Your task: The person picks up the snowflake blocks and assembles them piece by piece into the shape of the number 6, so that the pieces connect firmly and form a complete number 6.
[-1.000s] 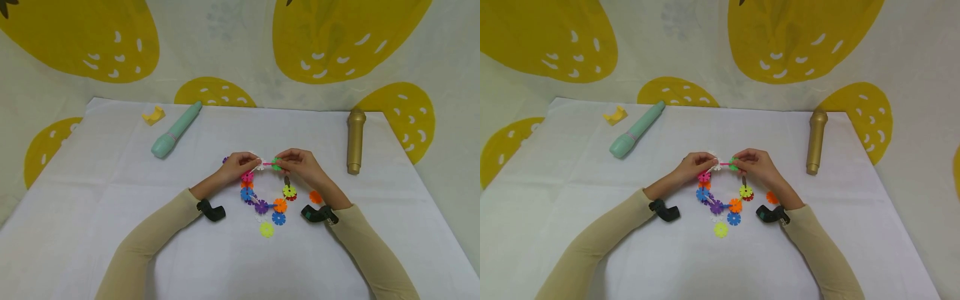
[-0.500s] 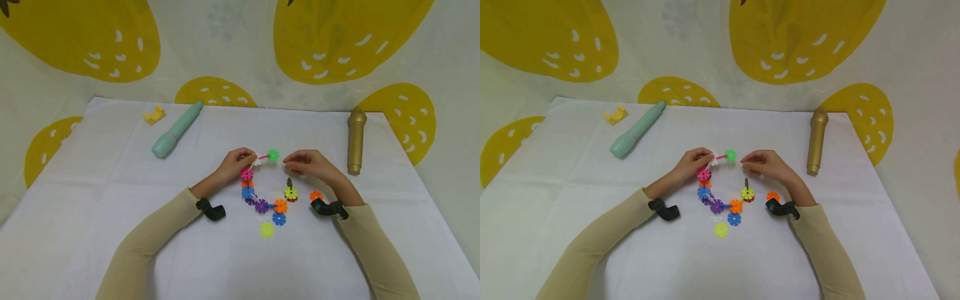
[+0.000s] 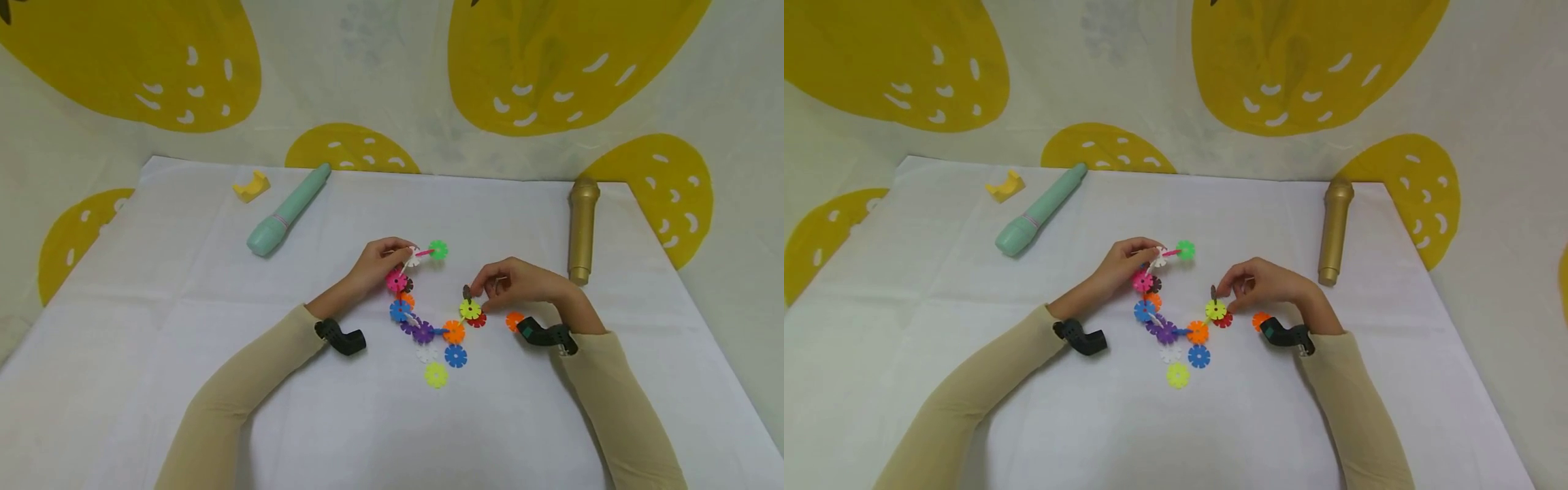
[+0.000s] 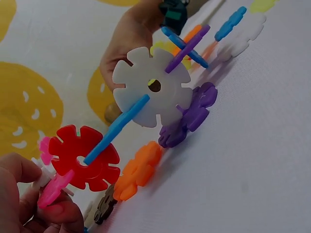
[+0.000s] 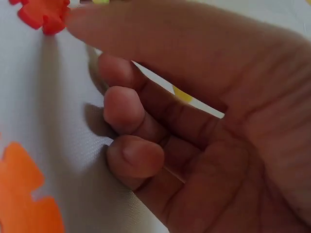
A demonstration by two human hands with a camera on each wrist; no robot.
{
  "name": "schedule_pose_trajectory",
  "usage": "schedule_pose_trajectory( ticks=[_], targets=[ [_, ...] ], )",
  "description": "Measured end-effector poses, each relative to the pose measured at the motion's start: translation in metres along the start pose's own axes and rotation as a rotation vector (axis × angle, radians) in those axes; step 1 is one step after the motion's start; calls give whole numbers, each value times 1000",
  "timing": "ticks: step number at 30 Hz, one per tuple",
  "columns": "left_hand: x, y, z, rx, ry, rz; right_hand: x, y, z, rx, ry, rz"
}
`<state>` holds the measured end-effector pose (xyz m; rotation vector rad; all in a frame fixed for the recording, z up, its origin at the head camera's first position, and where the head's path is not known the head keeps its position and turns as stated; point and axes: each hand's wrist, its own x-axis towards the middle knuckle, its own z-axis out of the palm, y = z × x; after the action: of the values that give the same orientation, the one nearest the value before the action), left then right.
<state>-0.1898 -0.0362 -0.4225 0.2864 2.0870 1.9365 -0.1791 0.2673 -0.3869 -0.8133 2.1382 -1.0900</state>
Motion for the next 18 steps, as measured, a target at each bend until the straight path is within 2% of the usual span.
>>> schedule_pose_trajectory(
  ticks=[3, 9, 18],
  targets=[
    [0, 0, 1, -9, -12, 3, 0, -1, 3, -51, -18, -13],
    [0, -1, 0, 16, -43, 45, 4, -7, 9, -175, -4, -18],
    [0, -1, 1, 103, -86, 55, 2, -9, 8, -145, -9, 19]
  ],
)
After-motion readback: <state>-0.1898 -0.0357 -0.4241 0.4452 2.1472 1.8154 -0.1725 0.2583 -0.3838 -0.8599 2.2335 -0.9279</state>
